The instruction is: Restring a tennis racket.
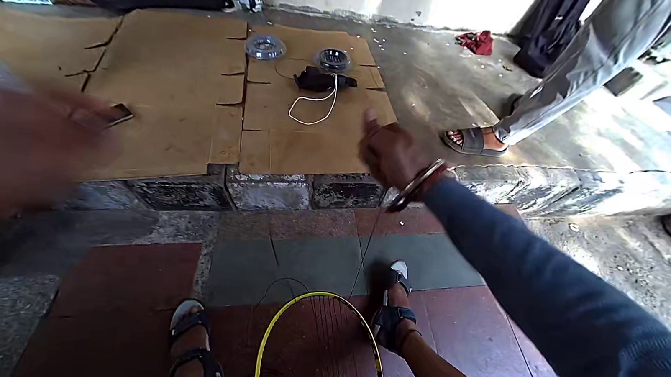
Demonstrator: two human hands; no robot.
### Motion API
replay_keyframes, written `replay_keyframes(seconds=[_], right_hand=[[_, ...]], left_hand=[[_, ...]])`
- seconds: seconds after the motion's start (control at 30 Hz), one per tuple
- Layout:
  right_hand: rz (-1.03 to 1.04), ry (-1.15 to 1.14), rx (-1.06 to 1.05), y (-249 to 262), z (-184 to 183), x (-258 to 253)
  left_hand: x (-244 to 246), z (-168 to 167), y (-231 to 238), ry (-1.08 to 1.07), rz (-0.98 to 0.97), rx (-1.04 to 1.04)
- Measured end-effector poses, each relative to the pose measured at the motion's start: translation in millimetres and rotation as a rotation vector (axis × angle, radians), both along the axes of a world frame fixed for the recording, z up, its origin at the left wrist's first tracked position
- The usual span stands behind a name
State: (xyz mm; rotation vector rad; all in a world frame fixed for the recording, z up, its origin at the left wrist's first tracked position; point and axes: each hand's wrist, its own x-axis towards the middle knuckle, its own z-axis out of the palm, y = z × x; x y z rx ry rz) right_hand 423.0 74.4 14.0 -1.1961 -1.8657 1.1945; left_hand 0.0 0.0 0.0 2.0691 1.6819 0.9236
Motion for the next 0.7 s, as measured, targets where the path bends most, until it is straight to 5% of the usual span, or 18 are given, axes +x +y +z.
replay_keyframes(seconds=[0.07, 0.17, 0.3, 0.43, 0.57, 0.7], right_hand=[[0.162, 0.095, 0.019, -40, 3, -35], [0.169, 0.267, 0.084, -61, -10, -41], [-0.154, 0.417, 0.07, -35, -111, 32], [-0.218, 0.465, -0.582, -79, -279, 44], [-0.348, 0.473, -0.68, -77, -307, 4], [-0.317, 0.287, -0.535, -56, -327, 0]], left_hand=[[158, -81, -32, -0.323, -0.214, -0.399], [279, -163, -36, -0.582, -0.54, -0.736], [281, -188, -11, -0.84, -0.129, -0.788], [272, -203, 19, -1.202, 0.132, -0.911], [279, -203, 26, -1.415, 0.268, -0.785], [269, -221, 38, -1.297, 0.27, -0.789]])
